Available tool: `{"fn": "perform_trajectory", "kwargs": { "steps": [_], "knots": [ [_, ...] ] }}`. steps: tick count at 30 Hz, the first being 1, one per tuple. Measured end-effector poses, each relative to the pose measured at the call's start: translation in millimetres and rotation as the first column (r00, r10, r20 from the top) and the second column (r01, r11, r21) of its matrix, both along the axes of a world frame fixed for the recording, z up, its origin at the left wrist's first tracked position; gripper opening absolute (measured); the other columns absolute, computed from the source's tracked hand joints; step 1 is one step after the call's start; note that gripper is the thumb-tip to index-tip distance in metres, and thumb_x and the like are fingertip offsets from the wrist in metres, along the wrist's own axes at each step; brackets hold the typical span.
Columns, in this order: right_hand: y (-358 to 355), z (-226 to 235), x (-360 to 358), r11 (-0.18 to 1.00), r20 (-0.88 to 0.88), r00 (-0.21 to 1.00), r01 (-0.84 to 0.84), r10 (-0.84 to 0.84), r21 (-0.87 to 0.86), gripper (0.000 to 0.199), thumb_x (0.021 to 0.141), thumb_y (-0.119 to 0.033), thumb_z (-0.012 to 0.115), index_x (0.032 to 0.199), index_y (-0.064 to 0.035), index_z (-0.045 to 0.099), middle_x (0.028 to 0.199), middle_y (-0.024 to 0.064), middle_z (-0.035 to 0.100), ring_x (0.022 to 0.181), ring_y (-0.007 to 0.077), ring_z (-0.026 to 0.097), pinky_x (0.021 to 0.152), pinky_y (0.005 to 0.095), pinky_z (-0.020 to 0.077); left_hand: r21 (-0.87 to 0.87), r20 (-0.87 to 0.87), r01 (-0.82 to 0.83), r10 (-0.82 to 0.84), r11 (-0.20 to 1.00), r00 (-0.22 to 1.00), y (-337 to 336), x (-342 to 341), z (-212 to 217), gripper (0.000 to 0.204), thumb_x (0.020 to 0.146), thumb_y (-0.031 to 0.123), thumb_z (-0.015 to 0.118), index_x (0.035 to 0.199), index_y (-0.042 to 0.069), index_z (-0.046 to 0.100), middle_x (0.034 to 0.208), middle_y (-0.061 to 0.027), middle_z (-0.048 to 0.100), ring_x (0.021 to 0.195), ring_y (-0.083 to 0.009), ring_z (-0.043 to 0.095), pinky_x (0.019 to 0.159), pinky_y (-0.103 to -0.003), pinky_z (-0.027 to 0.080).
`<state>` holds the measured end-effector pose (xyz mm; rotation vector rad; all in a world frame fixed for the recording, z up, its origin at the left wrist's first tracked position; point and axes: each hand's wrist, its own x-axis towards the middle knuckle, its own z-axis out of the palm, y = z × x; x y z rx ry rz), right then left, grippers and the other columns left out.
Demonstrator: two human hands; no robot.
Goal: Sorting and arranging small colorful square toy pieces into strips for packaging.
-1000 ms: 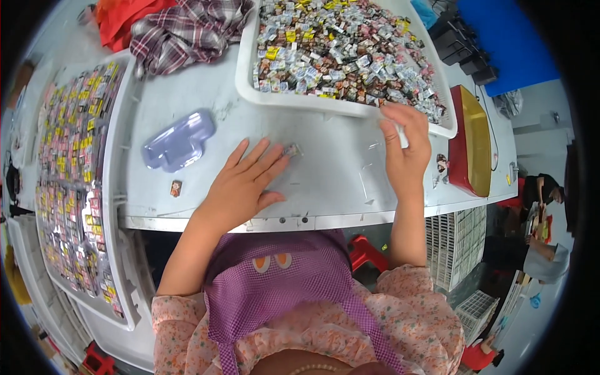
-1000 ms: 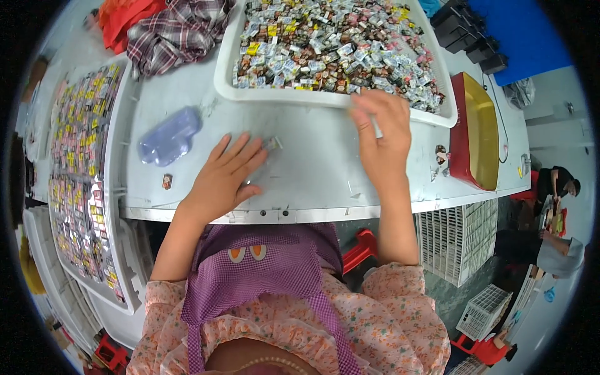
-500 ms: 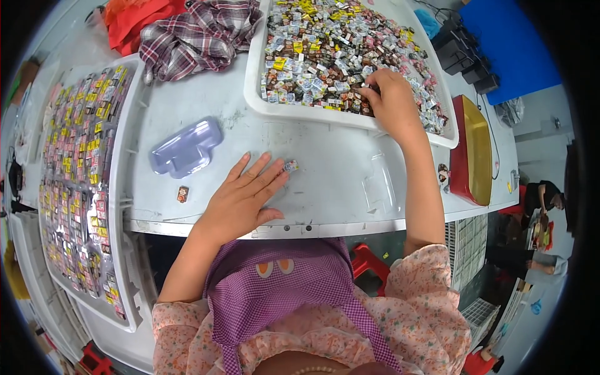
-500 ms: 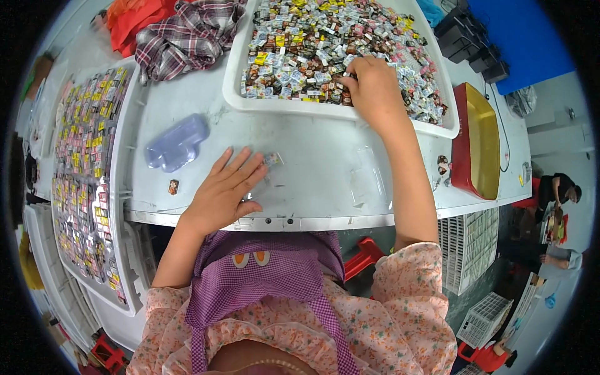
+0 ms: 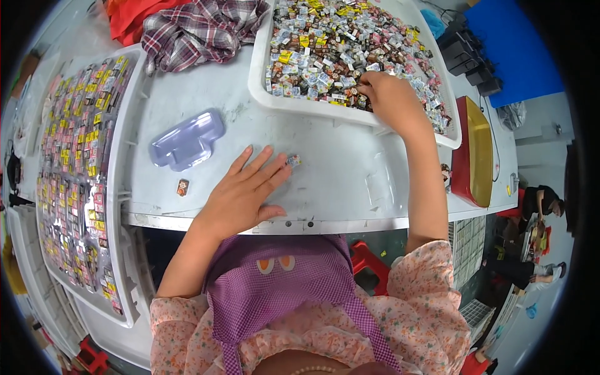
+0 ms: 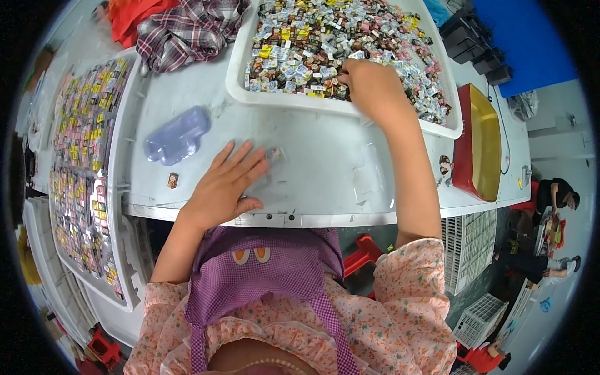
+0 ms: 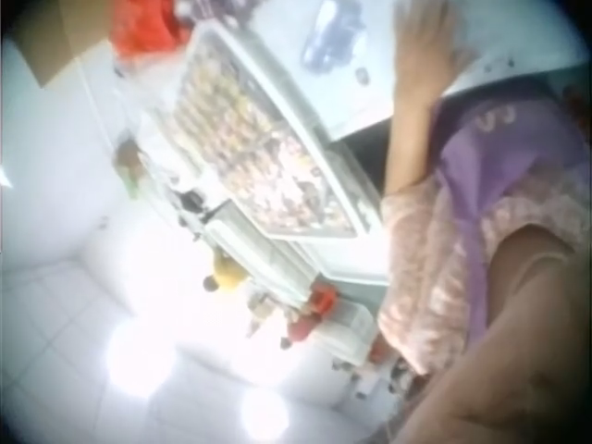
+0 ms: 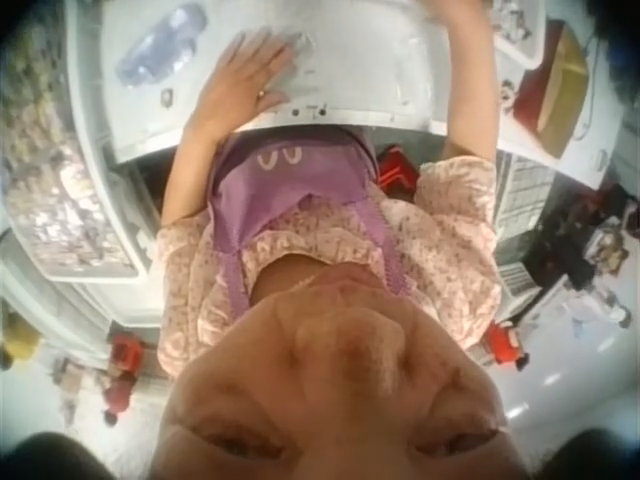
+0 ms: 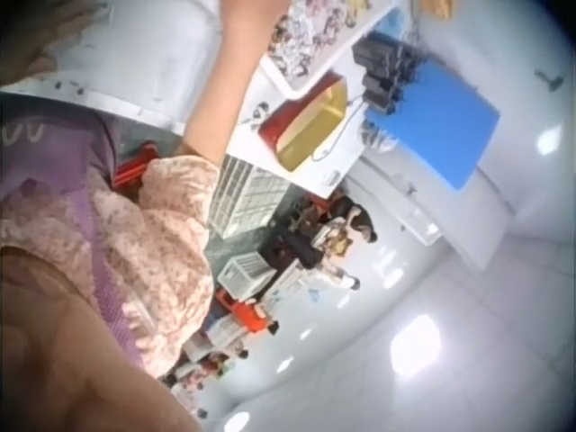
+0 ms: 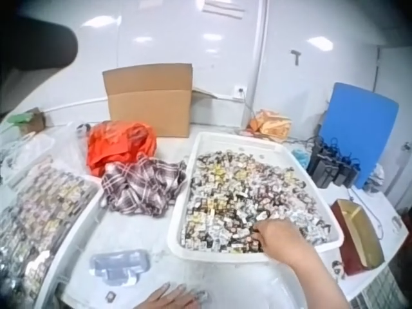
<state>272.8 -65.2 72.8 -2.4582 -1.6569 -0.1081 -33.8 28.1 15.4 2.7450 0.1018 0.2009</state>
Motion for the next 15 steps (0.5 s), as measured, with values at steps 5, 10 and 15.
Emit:
{"fn": "perform_trajectory", "kwargs": {
  "steps": [5, 10, 15],
  "knots": [
    [5.5, 14.6, 15.0, 0.991, -0.149, 0.989, -0.044, 0.025, -0.127, 0.021, 0.088, -0.02, 0.061, 0.098, -0.0017, 0.065, 0.08, 0.0178, 0.064, 0.072, 0.035, 0.059, 0.069, 0.0399, 0.0463, -0.306, 0.149, -0.058, 0.108, 0.95, 0.983, 8.7, -3.1, 2.8, 0.064, 0.087, 0.031, 0.061, 0.139, 0.003, 0.037, 0.143, -0.0148, 0.041, 0.135, -0.0319, 0.034, 0.114, -0.045, 0.022],
    [-1.9, 12.1, 15.6, 0.99, -0.081, 0.989, -0.115, 0.122, 0.083, 0.021, 0.088, -0.018, 0.062, 0.096, 0.0005, 0.065, 0.088, 0.0178, 0.065, 0.077, 0.0269, 0.062, 0.07, 0.0352, 0.047, -0.616, 0.287, -0.069, 0.305, 0.785, 0.908, 18.1, -5.1, -11.0, 0.051, 0.094, 0.027, 0.049, 0.137, 0.0, 0.04, 0.135, -0.0188, 0.049, 0.128, -0.0372, 0.042, 0.11, -0.044, 0.028],
    [-27.9, 22.7, -49.1, 0.943, -0.45, 0.874, -0.027, 0.182, 0.33, 0.017, 0.085, -0.012, 0.067, 0.098, -0.0011, 0.067, 0.089, 0.0041, 0.067, 0.078, 0.0114, 0.059, 0.07, 0.0252, 0.0463, -0.478, 0.387, -0.093, 0.304, 0.874, 0.871, 21.4, -6.3, -14.7, 0.035, 0.084, 0.017, 0.064, 0.116, 0.003, 0.061, 0.116, -0.0109, 0.06, 0.106, -0.0292, 0.053, 0.094, -0.038, 0.04]
  ]
}}
